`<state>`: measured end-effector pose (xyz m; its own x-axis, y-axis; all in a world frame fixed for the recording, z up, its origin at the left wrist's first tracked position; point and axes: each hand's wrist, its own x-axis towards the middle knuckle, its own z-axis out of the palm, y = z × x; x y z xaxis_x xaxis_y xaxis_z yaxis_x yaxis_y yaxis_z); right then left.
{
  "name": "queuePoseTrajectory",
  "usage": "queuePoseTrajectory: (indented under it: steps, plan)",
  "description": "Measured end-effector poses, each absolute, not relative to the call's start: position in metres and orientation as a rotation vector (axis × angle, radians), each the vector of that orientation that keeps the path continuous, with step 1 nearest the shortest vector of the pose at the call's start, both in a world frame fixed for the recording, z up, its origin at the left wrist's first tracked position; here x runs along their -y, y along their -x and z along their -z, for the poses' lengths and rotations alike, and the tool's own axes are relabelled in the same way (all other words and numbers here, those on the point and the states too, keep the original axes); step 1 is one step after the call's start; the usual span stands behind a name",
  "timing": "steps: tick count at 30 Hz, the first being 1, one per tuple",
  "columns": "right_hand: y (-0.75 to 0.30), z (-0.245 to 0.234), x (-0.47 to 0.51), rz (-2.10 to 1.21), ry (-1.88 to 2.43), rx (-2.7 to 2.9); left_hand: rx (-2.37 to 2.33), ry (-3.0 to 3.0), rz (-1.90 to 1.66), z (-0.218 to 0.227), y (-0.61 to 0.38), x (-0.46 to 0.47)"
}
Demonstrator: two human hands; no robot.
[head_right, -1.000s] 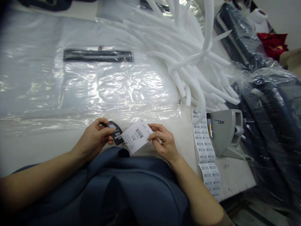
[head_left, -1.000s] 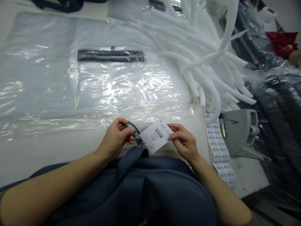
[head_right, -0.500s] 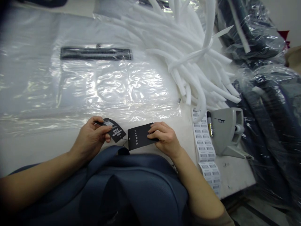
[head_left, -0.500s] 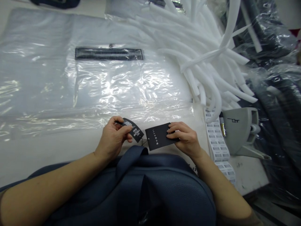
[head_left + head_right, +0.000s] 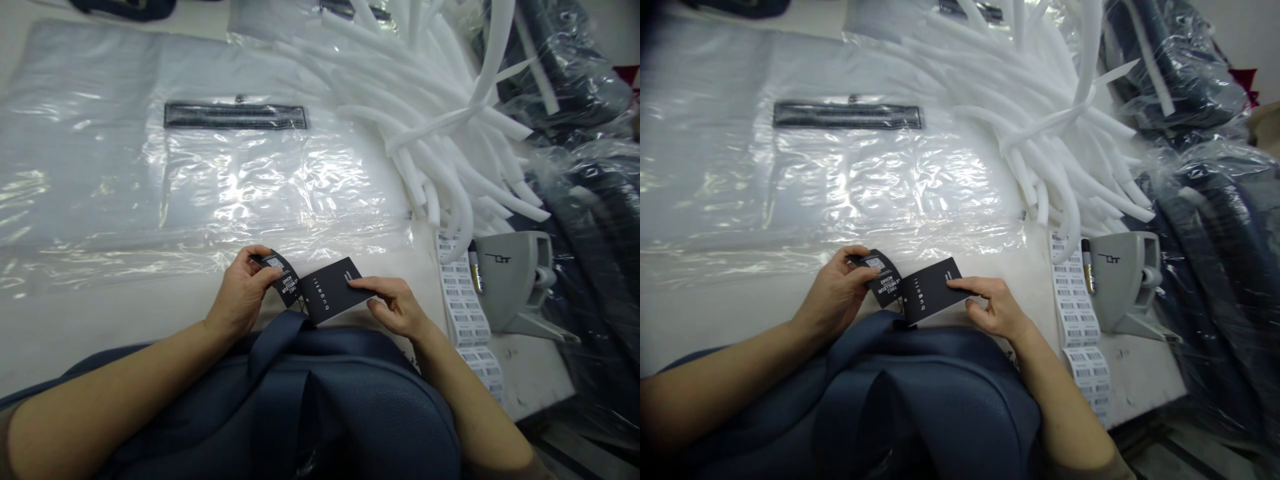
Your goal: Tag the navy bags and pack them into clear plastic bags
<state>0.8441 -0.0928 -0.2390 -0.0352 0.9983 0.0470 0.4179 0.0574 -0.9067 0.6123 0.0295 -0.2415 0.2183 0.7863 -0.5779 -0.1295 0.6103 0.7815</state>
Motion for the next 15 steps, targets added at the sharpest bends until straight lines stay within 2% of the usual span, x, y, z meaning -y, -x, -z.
queuePoseTrajectory:
  steps: [5, 9, 11, 15]
  plan:
    - [-0.838, 0.24, 0.091, -0.987, 1.538, 1.228, -1.17, -0.629, -0.682, 0.242, -0.61, -0.029]
    - [-0.834, 0.249, 0.092, -0.945, 1.511, 0.995, -1.023, -0.651, -0.442, 0.249, -0.599, -0.037]
    - [-0.835, 0.252, 0.093, -0.911, 1.482, 0.946, -0.993, -0.774, -0.352, 0.255, -0.592, -0.044]
    - [-0.839, 0.257, 0.096, -0.818, 1.463, 0.925, -1.114, -1.289, -0.414, 0.261, -0.584, -0.056]
